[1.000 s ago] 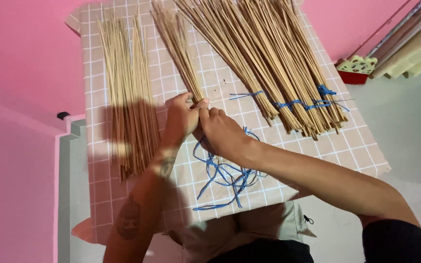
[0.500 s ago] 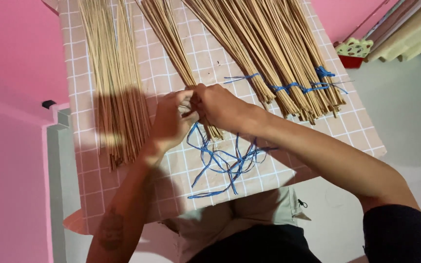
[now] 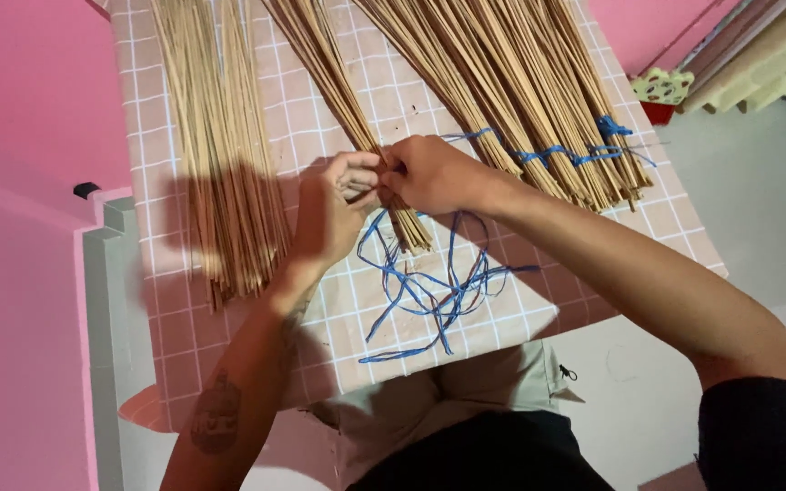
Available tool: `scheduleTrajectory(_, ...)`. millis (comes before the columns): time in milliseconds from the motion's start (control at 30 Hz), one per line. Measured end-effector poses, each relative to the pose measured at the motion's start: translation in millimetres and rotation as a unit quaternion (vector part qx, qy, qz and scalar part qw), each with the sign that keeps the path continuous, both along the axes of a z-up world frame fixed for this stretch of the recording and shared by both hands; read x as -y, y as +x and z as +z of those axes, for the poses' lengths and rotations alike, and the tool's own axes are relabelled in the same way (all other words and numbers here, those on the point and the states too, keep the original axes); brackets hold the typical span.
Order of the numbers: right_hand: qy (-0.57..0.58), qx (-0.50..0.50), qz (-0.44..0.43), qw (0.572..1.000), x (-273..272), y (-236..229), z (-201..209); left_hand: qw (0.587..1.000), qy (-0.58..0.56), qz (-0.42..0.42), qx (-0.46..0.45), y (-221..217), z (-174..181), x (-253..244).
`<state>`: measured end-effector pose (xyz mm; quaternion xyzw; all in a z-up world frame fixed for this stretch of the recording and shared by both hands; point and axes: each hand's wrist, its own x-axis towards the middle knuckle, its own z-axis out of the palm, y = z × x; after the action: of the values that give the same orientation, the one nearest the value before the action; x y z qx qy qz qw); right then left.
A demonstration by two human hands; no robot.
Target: Bundling and tying thin wooden sticks together using a plastic string on a table.
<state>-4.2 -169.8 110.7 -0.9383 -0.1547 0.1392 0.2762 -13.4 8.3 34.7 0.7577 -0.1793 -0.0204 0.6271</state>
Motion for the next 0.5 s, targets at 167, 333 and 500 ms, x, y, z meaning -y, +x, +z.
scheduleTrajectory(167, 0.021, -0.078, -0.039, 0.996, -1.2, 1.2, 16.1, 0.998, 0.028, 0.0, 0.055, -2.6, 2.3, 0.9)
scheduleTrajectory(333, 0.113, -0.169, -0.02, 0.979, 18.3, 8.9, 27.2, 0.995, 0.011, 0.006, 0.099, -5.7, -1.0, 3.5)
scheduleTrajectory(500, 0.0, -0.096, 0.061, 0.994, 13.8, -3.7, 49.2, 0.991, 0.017, 0.023, 0.128, -6.3, 7.8, 5.7)
